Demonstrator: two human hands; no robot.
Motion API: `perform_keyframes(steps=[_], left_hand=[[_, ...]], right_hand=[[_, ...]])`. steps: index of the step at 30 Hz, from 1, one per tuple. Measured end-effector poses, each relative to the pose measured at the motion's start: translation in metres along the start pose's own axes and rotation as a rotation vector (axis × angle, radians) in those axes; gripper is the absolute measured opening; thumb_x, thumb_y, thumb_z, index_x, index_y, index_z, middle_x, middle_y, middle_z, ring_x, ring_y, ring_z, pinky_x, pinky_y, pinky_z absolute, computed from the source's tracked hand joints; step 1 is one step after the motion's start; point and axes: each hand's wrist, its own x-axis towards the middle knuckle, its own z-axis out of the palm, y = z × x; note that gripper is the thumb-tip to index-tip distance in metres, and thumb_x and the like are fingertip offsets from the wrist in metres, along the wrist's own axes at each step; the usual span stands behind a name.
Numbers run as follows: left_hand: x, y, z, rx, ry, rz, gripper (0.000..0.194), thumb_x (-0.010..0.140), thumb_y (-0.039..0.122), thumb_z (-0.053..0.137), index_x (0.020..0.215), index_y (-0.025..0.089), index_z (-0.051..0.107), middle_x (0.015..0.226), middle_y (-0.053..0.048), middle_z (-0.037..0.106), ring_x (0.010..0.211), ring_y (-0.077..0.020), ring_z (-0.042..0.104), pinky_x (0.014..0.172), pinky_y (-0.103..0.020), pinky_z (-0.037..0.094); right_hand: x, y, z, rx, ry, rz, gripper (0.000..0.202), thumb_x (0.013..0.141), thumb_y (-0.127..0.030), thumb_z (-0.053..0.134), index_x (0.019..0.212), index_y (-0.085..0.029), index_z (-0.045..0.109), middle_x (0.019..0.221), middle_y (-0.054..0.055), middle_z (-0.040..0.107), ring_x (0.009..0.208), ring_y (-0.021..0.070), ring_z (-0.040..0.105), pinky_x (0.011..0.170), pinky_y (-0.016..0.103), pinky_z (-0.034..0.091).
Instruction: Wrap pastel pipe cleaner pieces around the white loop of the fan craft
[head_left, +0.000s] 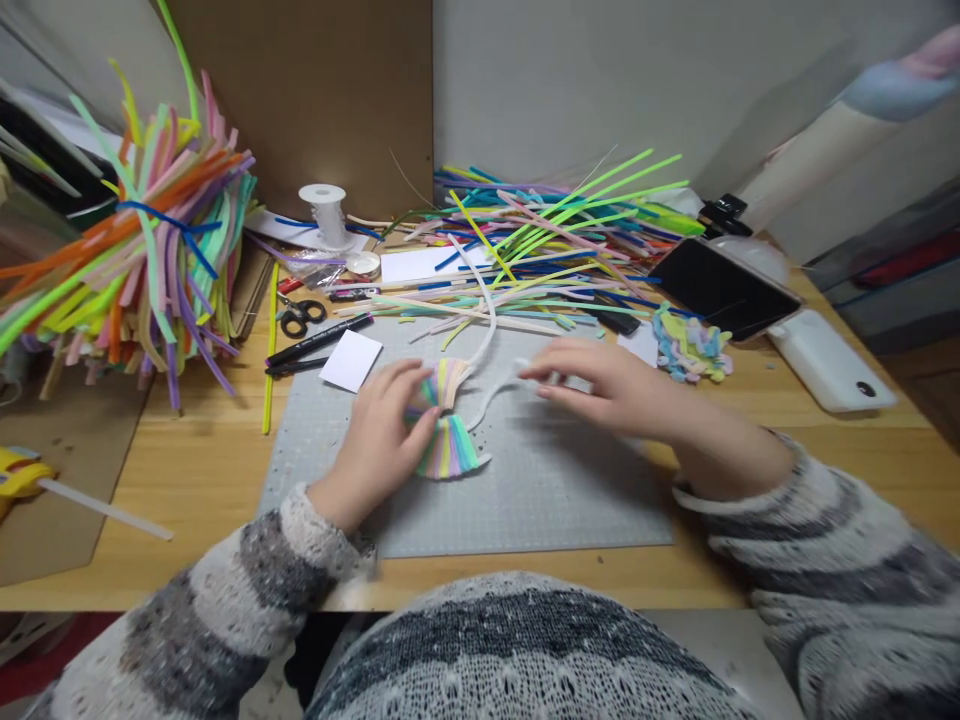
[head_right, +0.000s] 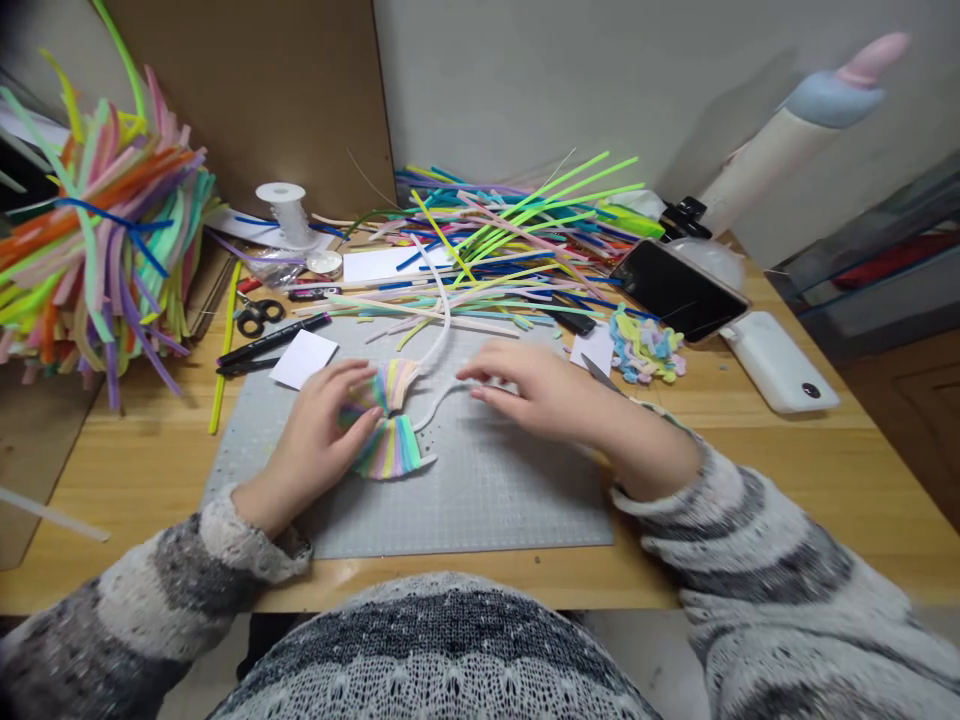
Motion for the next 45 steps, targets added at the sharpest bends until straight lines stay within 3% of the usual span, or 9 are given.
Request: perform_keyframes(steps=[4, 8, 11, 15, 18, 20, 24, 27, 45], left_hand=[[0.032, -0.013, 0.011, -0.017, -0.146, -0.064, 0.059, 0.080, 0.037, 0.063, 0.131, 0.012, 0.046, 0.130, -0.015, 0.054, 0.120, -0.0285, 0.048, 0.103, -0.046, 0.038], [0.044, -0.022, 0.021, -0.051, -0.141, -0.095, 0.049, 0.080, 0.030, 0.063, 0.125, 0.014, 0.051, 0.119, -0.011, 0.061, 0.110, -0.0262, 0.054, 0.097, -0.043, 0.042], [0.040, -0.023, 0.025, -0.020, -0.110, -0.050, 0.043, 0.082, 0.029, 0.061, 0.122, 0.015, 0.054, 0.114, -0.010, 0.062, 0.106, -0.0259, 0.053, 0.094, -0.042, 0.042], [0.036, -0.018, 0.026, 0.052, -0.057, 0.026, 0.038, 0.085, 0.030, 0.056, 0.121, 0.015, 0.053, 0.119, -0.011, 0.057, 0.112, -0.0269, 0.049, 0.097, -0.044, 0.039], [0.031, -0.009, 0.021, 0.124, -0.033, 0.065, 0.031, 0.086, 0.030, 0.055, 0.114, 0.016, 0.057, 0.119, -0.013, 0.056, 0.113, -0.0276, 0.048, 0.098, -0.045, 0.039], [0.024, -0.002, 0.018, 0.124, -0.087, 0.088, 0.028, 0.088, 0.029, 0.051, 0.111, 0.015, 0.058, 0.119, -0.012, 0.058, 0.114, -0.0259, 0.050, 0.100, -0.043, 0.040], [-0.001, 0.007, 0.019, 0.165, -0.236, 0.134, 0.064, 0.090, 0.042, 0.048, 0.142, 0.009, 0.031, 0.149, -0.017, 0.035, 0.137, -0.0267, 0.033, 0.113, -0.044, 0.029], [-0.014, 0.007, 0.023, 0.260, -0.272, 0.139, 0.068, 0.093, 0.046, 0.038, 0.147, 0.010, 0.020, 0.154, -0.017, 0.024, 0.143, -0.0265, 0.022, 0.116, -0.047, 0.022], [-0.015, 0.010, 0.023, 0.355, -0.300, 0.139, 0.066, 0.094, 0.046, 0.035, 0.146, 0.007, 0.024, 0.154, -0.017, 0.022, 0.143, -0.0267, 0.020, 0.117, -0.045, 0.019]], right_hand=[[0.043, -0.009, 0.025, -0.235, 0.220, 0.012, 0.019, 0.089, -0.031, 0.054, 0.096, -0.019, 0.067, 0.120, 0.012, 0.058, 0.114, 0.0269, 0.050, 0.095, 0.046, 0.034], [0.058, -0.016, 0.054, -0.296, 0.095, 0.007, 0.018, 0.088, -0.022, 0.054, 0.103, -0.017, 0.063, 0.106, 0.011, 0.064, 0.103, 0.0246, 0.054, 0.088, 0.040, 0.032], [0.059, -0.012, 0.069, -0.217, 0.002, 0.070, 0.013, 0.089, -0.017, 0.052, 0.095, -0.015, 0.063, 0.094, 0.009, 0.065, 0.091, 0.0206, 0.055, 0.081, 0.033, 0.035], [0.059, -0.004, 0.081, -0.146, 0.054, 0.096, 0.012, 0.088, -0.017, 0.053, 0.097, -0.015, 0.060, 0.097, 0.008, 0.060, 0.090, 0.0185, 0.054, 0.078, 0.029, 0.039], [0.061, -0.001, 0.086, -0.182, 0.119, 0.099, 0.013, 0.089, -0.021, 0.053, 0.098, -0.015, 0.060, 0.103, 0.009, 0.056, 0.093, 0.0189, 0.053, 0.077, 0.028, 0.040], [0.062, 0.000, 0.087, -0.216, 0.135, 0.086, 0.012, 0.090, -0.023, 0.052, 0.094, -0.016, 0.061, 0.105, 0.010, 0.055, 0.094, 0.0193, 0.052, 0.078, 0.028, 0.040], [0.063, 0.002, 0.088, -0.208, 0.110, 0.060, 0.018, 0.093, -0.023, 0.047, 0.091, -0.016, 0.063, 0.095, 0.008, 0.059, 0.089, 0.0183, 0.052, 0.078, 0.028, 0.040], [0.060, 0.001, 0.087, -0.128, 0.066, 0.061, 0.018, 0.093, -0.020, 0.046, 0.094, -0.017, 0.064, 0.089, 0.006, 0.060, 0.086, 0.0168, 0.054, 0.077, 0.027, 0.040], [0.032, -0.012, 0.089, -0.059, -0.016, -0.007, 0.014, 0.087, -0.014, 0.052, 0.086, -0.014, 0.066, 0.083, 0.008, 0.063, 0.080, 0.0162, 0.055, 0.074, 0.028, 0.041]])
